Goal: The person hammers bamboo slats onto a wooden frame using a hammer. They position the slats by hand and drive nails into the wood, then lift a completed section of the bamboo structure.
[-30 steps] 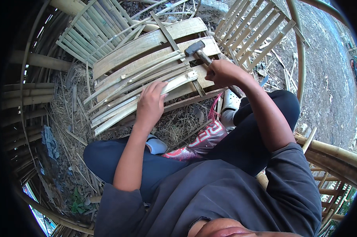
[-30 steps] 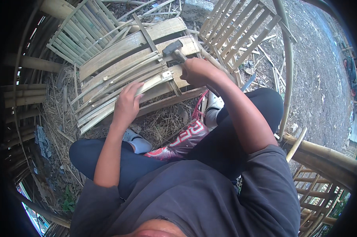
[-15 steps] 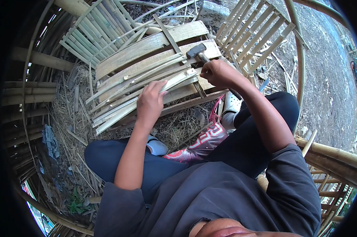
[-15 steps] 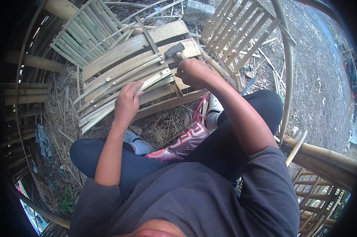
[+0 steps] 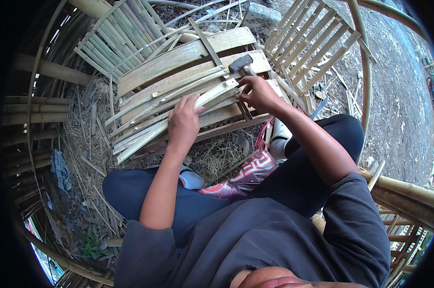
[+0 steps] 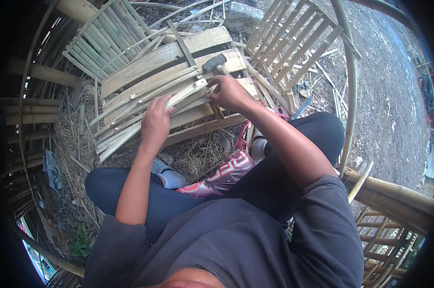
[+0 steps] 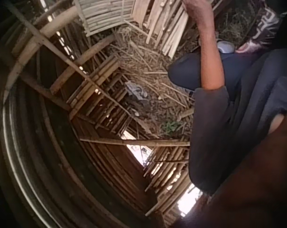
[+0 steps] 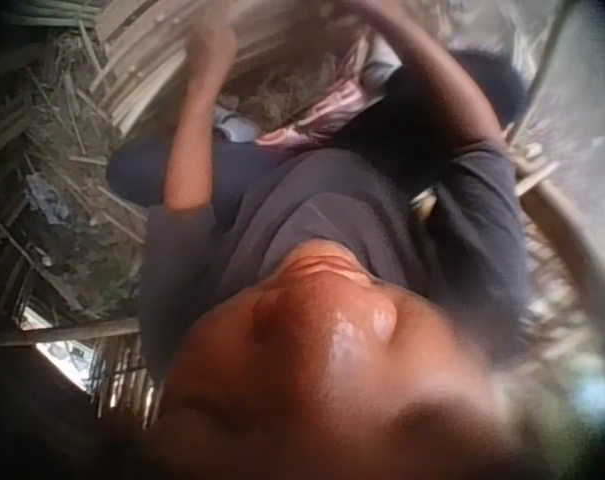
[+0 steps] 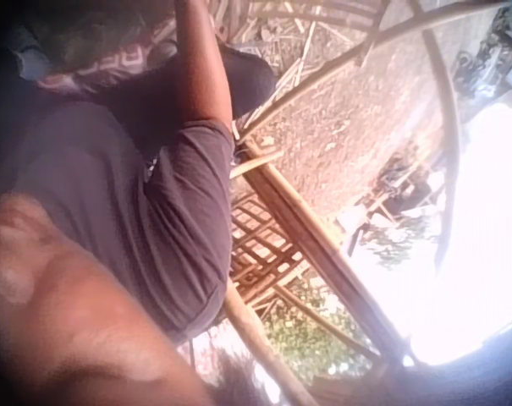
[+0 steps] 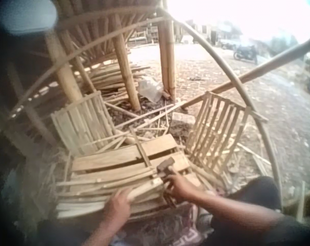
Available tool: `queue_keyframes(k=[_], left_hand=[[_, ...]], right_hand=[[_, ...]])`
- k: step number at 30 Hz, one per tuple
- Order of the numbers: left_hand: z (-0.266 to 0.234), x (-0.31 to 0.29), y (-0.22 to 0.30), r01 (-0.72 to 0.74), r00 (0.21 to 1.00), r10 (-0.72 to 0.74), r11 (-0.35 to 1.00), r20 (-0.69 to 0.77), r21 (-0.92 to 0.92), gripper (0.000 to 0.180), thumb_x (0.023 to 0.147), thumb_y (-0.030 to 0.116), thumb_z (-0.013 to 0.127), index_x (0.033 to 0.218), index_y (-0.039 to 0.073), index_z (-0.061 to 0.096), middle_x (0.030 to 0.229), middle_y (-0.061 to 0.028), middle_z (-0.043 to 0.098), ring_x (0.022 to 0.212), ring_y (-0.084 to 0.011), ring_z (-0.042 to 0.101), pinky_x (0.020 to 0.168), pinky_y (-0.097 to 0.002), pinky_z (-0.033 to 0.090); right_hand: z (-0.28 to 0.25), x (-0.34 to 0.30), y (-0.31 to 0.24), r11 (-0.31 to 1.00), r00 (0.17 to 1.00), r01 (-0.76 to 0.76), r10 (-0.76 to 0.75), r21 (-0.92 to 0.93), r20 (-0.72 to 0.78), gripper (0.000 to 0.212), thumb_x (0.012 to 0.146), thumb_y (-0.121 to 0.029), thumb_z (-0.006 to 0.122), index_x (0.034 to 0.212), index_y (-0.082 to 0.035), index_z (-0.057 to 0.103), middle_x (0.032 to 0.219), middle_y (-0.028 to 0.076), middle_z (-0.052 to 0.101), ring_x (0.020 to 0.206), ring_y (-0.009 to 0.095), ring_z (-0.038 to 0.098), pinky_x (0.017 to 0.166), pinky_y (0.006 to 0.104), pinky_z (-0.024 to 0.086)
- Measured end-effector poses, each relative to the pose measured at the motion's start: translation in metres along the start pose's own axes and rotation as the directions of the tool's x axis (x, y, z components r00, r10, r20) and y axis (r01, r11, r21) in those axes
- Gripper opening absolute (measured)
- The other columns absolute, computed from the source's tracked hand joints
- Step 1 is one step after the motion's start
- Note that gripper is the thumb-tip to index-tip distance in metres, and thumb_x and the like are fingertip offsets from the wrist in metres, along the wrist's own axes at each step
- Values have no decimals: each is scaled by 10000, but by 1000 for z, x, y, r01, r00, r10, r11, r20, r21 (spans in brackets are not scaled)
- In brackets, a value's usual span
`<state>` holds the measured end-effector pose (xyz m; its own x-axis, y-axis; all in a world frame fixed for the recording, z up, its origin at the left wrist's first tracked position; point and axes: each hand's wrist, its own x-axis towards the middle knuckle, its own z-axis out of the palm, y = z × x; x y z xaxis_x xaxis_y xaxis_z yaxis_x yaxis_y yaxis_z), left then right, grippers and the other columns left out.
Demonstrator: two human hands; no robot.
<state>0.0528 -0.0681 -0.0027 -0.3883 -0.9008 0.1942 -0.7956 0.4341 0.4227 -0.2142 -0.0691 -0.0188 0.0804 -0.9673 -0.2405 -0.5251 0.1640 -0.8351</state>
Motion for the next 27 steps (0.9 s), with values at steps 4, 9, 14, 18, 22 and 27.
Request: queue_keyframes(k=[4, 9, 14, 18, 22, 27], left_hand=[[-5, 2, 5, -4, 999, 5, 1000, -37, 31, 351, 951, 142, 653, 1296, 88, 614, 1165, -97, 650, 1115, -312, 624, 889, -444, 462], [-14, 3, 6, -18, 999, 16, 998, -37, -53, 362, 946, 146, 657, 1299, 84, 608, 1168, -100, 647, 1124, -317, 616, 898, -445, 456], [-12, -3, 6, -35, 999, 35, 997, 6, -71, 367, 937, 141, 662, 1295, 73, 615, 1182, -105, 649, 1129, -325, 614, 907, -451, 461], [-9, -7, 1, -59, 998, 61, 993, 25, -101, 361, 927, 137, 669, 1278, 63, 631, 1173, -117, 657, 1116, -339, 623, 914, -458, 473], [-8, -7, 4, -47, 997, 52, 994, 51, -100, 356, 926, 142, 672, 1270, 57, 636, 1168, -122, 661, 1111, -342, 629, 909, -457, 480], [-7, -7, 3, -56, 998, 59, 993, 21, -108, 354, 929, 150, 672, 1267, 53, 635, 1168, -124, 659, 1109, -342, 628, 909, -460, 478]], right_hand=[[2, 8, 7, 999, 998, 41, -41, 12, -37, 367, 840, -181, 833, 1134, 2, 713, 956, 172, 749, 882, 237, 725, 782, 377, 556], [-8, 11, 5, 995, 999, 10, -14, 95, 35, 300, 833, -145, 865, 1032, 10, 703, 886, 47, 696, 759, 106, 645, 655, 288, 538], [-29, 5, -3, 997, 968, -75, 74, -4, 242, 387, 790, -226, 904, 1070, -7, 751, 769, -8, 665, 699, 89, 615, 626, 280, 488], [-32, 2, -8, 989, 957, -93, 121, -119, 263, 375, 792, -267, 901, 1074, -49, 785, 782, 3, 675, 703, 94, 613, 631, 287, 482], [-30, 2, -1, 978, 976, -47, 89, -202, 200, 335, 797, -282, 895, 1067, -105, 809, 785, 30, 678, 686, 107, 617, 631, 285, 490], [-29, 6, -1, 989, 976, -76, 100, -129, 193, 328, 796, -256, 895, 1070, -98, 806, 781, 40, 675, 651, 114, 618, 590, 298, 509]])
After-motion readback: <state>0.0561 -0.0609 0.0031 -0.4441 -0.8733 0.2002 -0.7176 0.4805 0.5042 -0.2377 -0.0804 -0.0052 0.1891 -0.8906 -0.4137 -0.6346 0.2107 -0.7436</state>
